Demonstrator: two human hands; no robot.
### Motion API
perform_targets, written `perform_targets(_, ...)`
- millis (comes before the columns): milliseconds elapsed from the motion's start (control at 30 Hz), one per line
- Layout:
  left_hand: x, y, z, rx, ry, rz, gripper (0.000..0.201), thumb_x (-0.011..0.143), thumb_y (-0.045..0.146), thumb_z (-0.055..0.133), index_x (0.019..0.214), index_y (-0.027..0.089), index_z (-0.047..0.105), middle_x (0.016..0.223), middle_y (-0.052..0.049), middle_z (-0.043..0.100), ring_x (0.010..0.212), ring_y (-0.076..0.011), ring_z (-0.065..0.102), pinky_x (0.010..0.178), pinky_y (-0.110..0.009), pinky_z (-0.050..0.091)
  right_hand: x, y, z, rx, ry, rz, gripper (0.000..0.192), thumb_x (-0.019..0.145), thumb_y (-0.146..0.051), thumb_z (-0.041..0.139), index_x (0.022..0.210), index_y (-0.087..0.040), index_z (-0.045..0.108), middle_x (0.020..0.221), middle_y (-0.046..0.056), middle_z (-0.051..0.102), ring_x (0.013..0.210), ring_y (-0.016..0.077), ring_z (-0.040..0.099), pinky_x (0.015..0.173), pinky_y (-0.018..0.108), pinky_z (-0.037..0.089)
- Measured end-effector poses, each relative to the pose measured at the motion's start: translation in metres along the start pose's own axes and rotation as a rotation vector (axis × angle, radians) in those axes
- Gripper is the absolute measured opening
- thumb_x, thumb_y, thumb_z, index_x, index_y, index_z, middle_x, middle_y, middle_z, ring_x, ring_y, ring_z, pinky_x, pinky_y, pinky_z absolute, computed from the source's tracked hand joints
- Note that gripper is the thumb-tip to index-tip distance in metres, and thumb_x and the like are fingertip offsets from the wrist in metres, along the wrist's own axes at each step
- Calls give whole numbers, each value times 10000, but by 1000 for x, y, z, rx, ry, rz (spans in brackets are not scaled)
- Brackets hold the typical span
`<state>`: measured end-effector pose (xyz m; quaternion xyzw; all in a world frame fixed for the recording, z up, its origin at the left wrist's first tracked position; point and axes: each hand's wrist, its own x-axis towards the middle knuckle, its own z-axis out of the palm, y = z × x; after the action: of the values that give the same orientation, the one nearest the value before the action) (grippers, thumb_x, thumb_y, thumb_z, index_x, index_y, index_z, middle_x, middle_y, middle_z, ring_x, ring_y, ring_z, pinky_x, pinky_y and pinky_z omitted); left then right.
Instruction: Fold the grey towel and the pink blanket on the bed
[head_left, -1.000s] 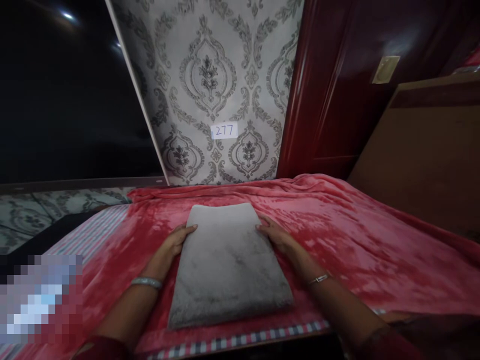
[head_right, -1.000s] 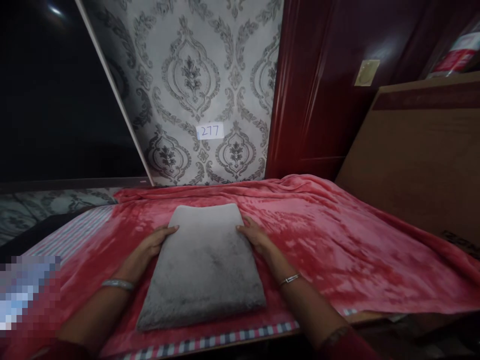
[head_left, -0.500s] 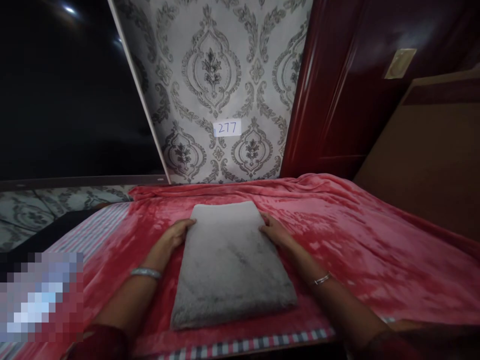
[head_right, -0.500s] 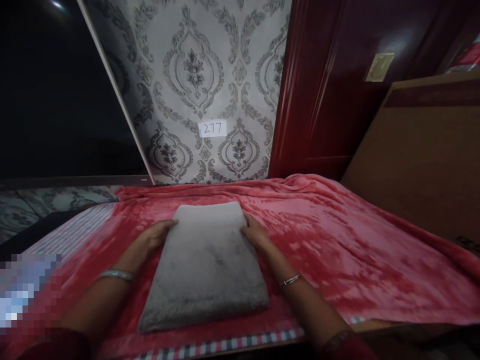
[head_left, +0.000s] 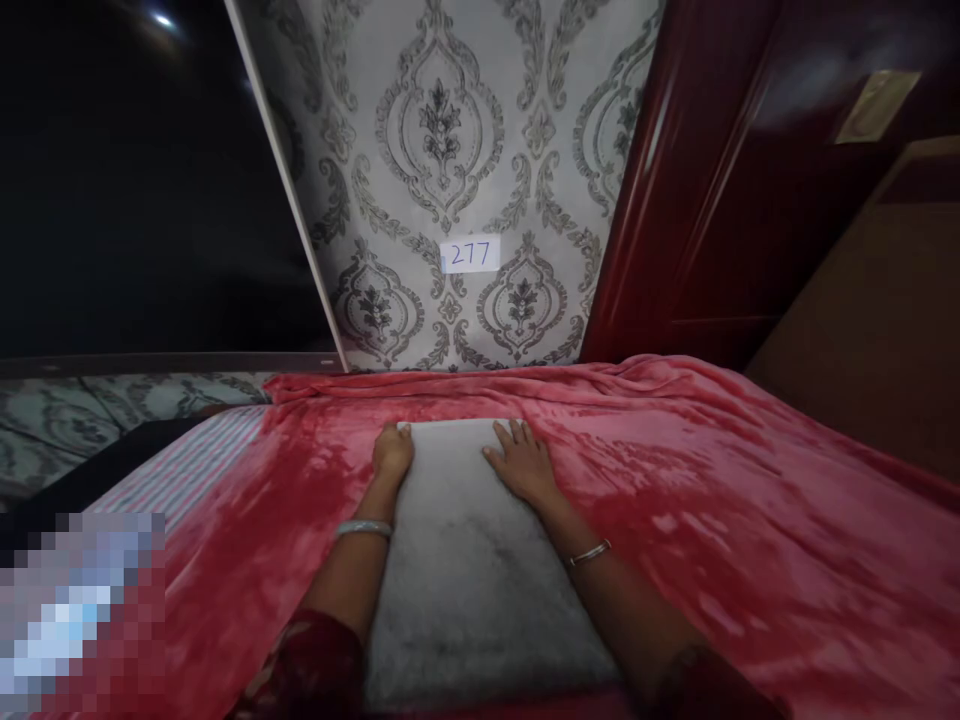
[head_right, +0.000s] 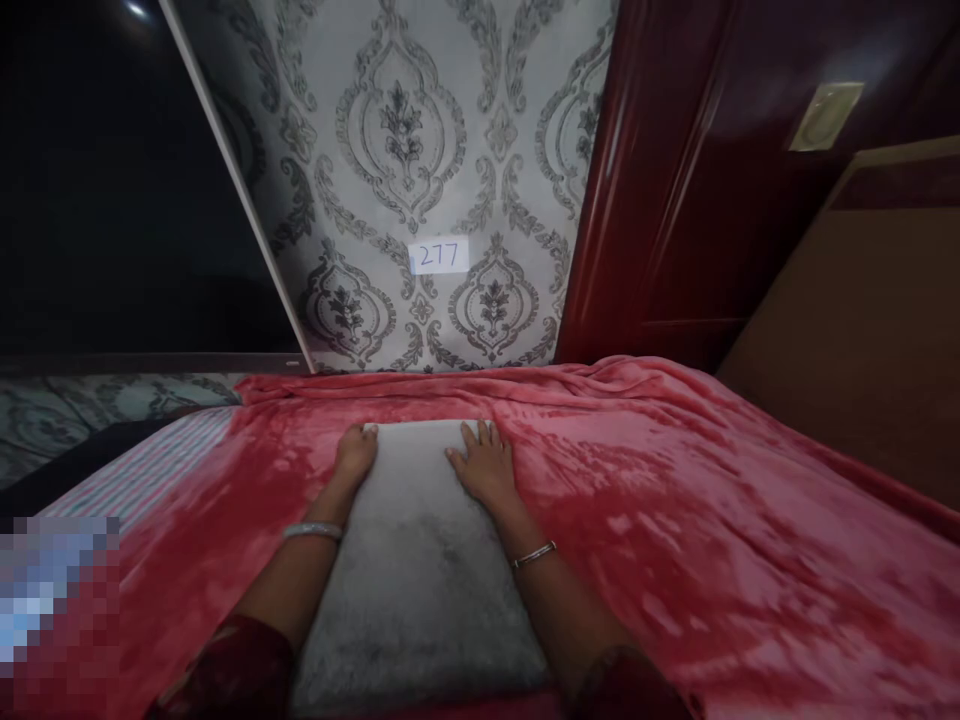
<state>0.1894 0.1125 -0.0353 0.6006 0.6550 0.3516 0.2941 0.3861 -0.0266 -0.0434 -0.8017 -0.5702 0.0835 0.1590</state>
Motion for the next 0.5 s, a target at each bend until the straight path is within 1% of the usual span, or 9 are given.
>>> perform_targets(100, 3, -6, 3, 21, 26, 5, 277, 899, 284, 522, 1063, 123, 677, 1131, -215, 704, 1145, -337, 634, 957, -405, 470, 2, 4, 2, -7, -10, -5, 661, 990, -569, 322, 1567, -248, 300, 1656, 101, 193, 1520, 305, 133, 1163, 544, 198)
perform_targets(300, 10, -12, 7, -34, 48, -24, 236, 925, 237, 481, 942, 144, 698, 1055, -167, 721, 1114, -302, 645, 955, -370, 470, 5, 3, 2, -8, -10, -6, 658, 992, -565, 326, 1563, -239, 311, 1651, 108, 209, 1516, 311, 146, 1165, 538, 201)
perform_targets(400, 10, -10, 5, -105, 26, -49, 174, 923, 221, 534, 934, 141, 687, 1056, -135, 714, 1115, -277, 638, 976, -389, 465, 3, 3, 3, 0, -5, -13, 658, 991, -563, 333, 1557, -228, 325, 1647, 120, 219, 1512, 318, 159, 1161, 545, 210)
perform_targets(467, 7, -7, 1, -167, -11, -69, 159, 922, 256, 590, 993, 141, 673, 1105, -104, 694, 1104, -246, 632, 984, -424, 475, 2, 2, 1, 10, 1, -17, 658, 991, -563, 337, 1554, -222, 333, 1643, 127, 225, 1509, 325, 170, 1159, 553, 213)
perform_targets(500, 4, -5, -3, -202, -37, -80, 187, 921, 283, 612, 1035, 144, 663, 1139, -94, 679, 1099, -234, 627, 980, -442, 483, 2, 2, -1, 14, 3, -18, 657, 993, -560, 338, 1555, -221, 330, 1643, 130, 224, 1509, 326, 170, 1159, 556, 211)
